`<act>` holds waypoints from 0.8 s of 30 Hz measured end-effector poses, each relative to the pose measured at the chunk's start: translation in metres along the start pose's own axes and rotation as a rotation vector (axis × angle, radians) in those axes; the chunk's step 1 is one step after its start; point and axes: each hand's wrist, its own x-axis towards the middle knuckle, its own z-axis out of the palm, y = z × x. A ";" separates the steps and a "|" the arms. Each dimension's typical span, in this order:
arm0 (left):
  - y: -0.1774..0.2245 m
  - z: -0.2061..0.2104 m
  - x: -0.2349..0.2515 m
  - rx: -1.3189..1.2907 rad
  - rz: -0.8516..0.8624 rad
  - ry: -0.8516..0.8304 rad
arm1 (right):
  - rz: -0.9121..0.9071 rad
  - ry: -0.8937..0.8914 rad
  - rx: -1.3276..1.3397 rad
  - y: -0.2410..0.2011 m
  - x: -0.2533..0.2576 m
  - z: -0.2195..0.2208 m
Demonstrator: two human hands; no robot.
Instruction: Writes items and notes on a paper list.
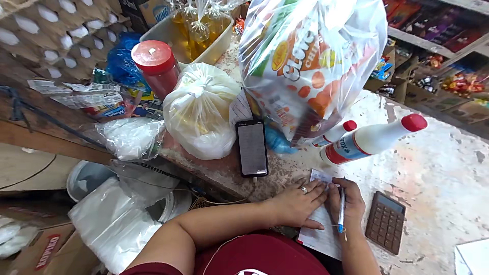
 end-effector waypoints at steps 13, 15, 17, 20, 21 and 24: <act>0.003 0.007 0.000 0.040 -0.014 -0.062 | 0.231 0.013 0.400 0.001 0.005 -0.012; 0.004 0.007 -0.001 0.040 -0.018 -0.065 | 0.263 -0.011 0.461 0.000 0.005 -0.016; 0.002 0.007 -0.002 0.034 -0.012 -0.057 | 0.312 -0.040 0.473 -0.005 0.006 -0.019; 0.000 0.007 -0.003 0.020 -0.001 -0.046 | 0.404 -0.062 0.500 -0.015 0.008 -0.023; 0.000 0.006 -0.003 0.016 -0.001 -0.050 | 0.449 -0.047 0.543 -0.019 0.010 -0.024; 0.000 0.006 -0.003 0.014 0.001 -0.050 | 0.618 0.049 0.706 -0.028 0.019 -0.028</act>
